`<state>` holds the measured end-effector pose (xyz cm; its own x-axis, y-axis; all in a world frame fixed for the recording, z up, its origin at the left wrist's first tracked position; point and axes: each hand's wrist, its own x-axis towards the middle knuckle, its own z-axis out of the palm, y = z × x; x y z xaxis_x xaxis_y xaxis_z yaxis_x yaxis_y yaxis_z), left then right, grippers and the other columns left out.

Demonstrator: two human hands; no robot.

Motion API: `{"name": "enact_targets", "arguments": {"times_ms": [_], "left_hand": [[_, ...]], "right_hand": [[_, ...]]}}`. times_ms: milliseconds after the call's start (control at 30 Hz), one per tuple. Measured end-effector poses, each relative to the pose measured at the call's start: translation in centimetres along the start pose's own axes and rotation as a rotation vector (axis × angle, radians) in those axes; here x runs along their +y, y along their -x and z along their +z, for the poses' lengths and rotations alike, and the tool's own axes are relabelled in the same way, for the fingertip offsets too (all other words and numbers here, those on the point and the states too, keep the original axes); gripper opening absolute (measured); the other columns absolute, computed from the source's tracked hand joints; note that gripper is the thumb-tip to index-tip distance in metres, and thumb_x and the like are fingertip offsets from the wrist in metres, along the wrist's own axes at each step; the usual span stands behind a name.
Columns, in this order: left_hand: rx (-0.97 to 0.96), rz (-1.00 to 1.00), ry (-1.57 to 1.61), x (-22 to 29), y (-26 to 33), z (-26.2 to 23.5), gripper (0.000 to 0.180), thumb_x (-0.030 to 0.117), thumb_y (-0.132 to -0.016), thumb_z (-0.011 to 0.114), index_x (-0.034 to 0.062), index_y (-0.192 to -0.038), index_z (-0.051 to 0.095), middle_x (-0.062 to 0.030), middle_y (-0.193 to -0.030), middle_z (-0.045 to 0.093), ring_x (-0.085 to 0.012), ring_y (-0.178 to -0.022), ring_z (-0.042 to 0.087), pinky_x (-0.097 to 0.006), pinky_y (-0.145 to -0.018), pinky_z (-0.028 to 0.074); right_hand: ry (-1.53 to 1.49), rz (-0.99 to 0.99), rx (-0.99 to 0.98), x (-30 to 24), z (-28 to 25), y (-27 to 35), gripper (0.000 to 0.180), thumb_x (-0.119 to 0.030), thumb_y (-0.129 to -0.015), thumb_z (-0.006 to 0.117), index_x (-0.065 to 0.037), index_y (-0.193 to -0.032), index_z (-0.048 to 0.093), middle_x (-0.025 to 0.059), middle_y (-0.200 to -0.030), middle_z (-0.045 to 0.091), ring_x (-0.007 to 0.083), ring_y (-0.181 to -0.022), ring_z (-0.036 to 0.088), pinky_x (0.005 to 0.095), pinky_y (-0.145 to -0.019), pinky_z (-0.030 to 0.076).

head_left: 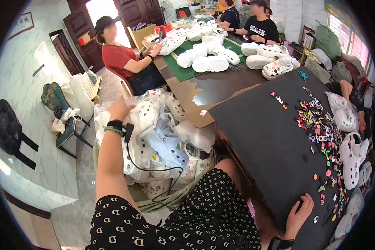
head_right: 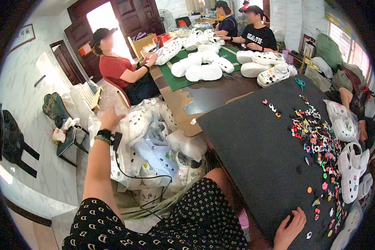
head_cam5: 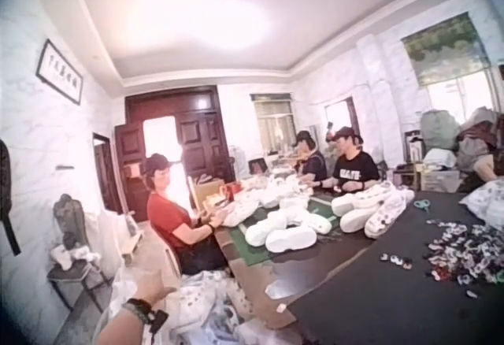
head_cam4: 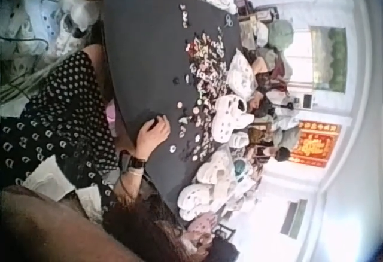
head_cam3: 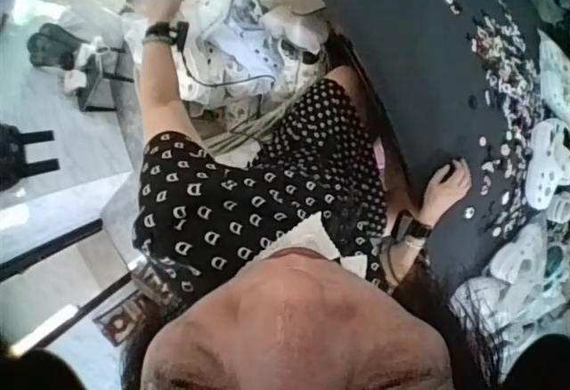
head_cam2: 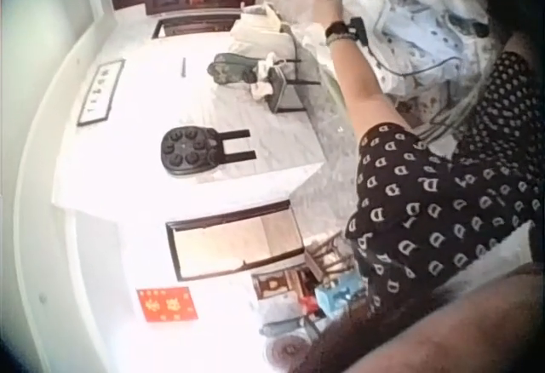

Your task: Decorating white clogs with colorful charms and packaging them in plastic bags.

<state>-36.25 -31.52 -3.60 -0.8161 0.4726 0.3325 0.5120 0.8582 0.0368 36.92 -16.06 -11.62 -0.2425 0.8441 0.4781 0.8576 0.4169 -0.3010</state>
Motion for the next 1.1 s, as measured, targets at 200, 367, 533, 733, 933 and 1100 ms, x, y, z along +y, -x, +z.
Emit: {"name": "enact_targets", "arguments": {"times_ms": [200,367,533,733,933,1100], "left_hand": [[-0.022,0.382,0.093,2.8,-2.6,3.9,0.062,0.046,-0.078,0.073,0.0020,-0.120,0.061,-0.0230,-0.115,0.064,-0.0402,-0.108,0.060,-0.048,-0.093,0.047],[0.043,0.269,0.119,6.7,-4.9,8.2,0.059,0.054,-0.084,0.064,0.0044,-0.116,0.064,-0.0179,-0.116,0.065,-0.0369,-0.108,0.061,-0.048,-0.093,0.046],[-0.025,0.695,0.177,30.5,-5.7,14.1,0.053,0.050,-0.086,0.061,0.0051,-0.114,0.064,-0.0170,-0.113,0.066,-0.0362,-0.104,0.061,-0.048,-0.089,0.046],[0.001,0.839,0.082,40.0,-3.3,15.0,0.045,0.044,-0.088,0.059,0.0060,-0.112,0.065,-0.0160,-0.108,0.066,-0.0353,-0.099,0.061,-0.048,-0.085,0.047],[0.027,0.771,-0.152,35.9,-5.2,15.1,0.038,0.038,-0.091,0.056,0.0069,-0.110,0.066,-0.0149,-0.104,0.066,-0.0345,-0.095,0.062,-0.048,-0.081,0.047],[-0.028,0.374,-0.527,5.4,-8.1,12.7,0.033,0.034,-0.093,0.053,0.0076,-0.108,0.066,-0.0140,-0.100,0.067,-0.0338,-0.091,0.062,-0.048,-0.077,0.048]], "right_hand": [[0.042,0.053,0.024,0.9,-0.9,0.4,0.024,0.000,-0.081,0.059,-0.001,-0.105,0.055,0.0194,-0.122,0.055,0.0392,-0.117,0.049,0.0486,-0.101,0.037],[-0.016,0.059,0.077,-0.7,0.5,-1.5,0.024,-0.004,-0.075,0.064,-0.005,-0.099,0.060,0.0148,-0.114,0.061,0.0364,-0.113,0.054,0.0474,-0.096,0.042],[0.018,0.074,0.087,0.0,0.1,-0.6,0.026,-0.011,-0.079,0.065,-0.005,-0.103,0.060,0.0122,-0.118,0.059,0.0320,-0.116,0.052,0.0448,-0.095,0.042],[0.038,0.106,0.100,0.6,-0.7,1.1,0.025,-0.011,-0.081,0.063,-0.005,-0.104,0.059,0.0121,-0.118,0.057,0.0328,-0.118,0.051,0.0455,-0.095,0.043],[-0.001,0.073,0.111,0.2,-0.2,0.4,0.025,-0.012,-0.080,0.064,-0.005,-0.103,0.060,0.0121,-0.117,0.058,0.0327,-0.117,0.051,0.0456,-0.095,0.043],[0.021,0.070,0.093,0.4,-0.6,-0.5,0.023,-0.007,-0.075,0.064,-0.004,-0.098,0.061,0.0152,-0.112,0.062,0.0357,-0.110,0.056,0.0479,-0.094,0.045]]}}
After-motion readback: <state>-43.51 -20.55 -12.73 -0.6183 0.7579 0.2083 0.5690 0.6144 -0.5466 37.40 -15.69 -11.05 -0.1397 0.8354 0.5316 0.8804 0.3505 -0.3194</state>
